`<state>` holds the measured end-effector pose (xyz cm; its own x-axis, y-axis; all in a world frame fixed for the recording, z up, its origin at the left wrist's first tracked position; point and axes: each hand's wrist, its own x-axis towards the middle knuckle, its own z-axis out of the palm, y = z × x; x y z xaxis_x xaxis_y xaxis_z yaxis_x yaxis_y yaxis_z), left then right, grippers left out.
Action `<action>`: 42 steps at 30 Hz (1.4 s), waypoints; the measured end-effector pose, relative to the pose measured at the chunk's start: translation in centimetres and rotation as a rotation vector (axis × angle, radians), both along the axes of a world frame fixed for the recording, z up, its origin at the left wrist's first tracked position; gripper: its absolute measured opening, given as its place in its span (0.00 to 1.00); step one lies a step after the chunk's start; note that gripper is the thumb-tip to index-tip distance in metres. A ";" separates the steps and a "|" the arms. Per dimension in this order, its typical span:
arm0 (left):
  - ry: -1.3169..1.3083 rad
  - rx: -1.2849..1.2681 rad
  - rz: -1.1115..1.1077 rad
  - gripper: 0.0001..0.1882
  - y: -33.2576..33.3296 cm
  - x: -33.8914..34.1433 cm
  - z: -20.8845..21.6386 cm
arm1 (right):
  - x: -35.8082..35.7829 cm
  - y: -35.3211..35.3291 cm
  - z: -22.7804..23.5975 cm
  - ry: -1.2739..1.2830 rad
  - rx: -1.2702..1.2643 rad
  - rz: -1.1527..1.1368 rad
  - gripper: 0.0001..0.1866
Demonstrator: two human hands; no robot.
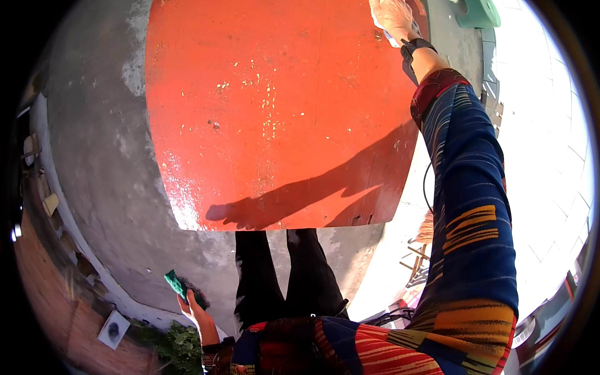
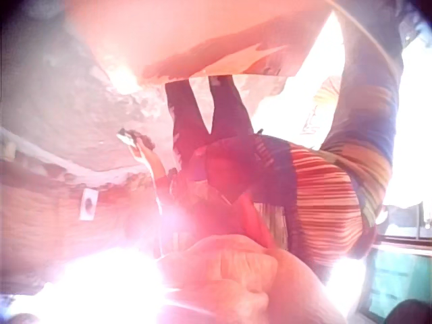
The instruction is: Cleaning a wooden table and then an outdoor red table using a cloth and a scrubber.
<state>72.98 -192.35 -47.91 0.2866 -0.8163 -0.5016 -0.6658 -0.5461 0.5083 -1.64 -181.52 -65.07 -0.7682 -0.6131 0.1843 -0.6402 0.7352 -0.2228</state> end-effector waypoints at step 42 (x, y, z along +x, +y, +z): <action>-0.021 -0.025 -0.225 0.20 1.2 -3.8 -0.9 | -1.6 4.5 -3.5 0.055 0.052 -0.311 0.22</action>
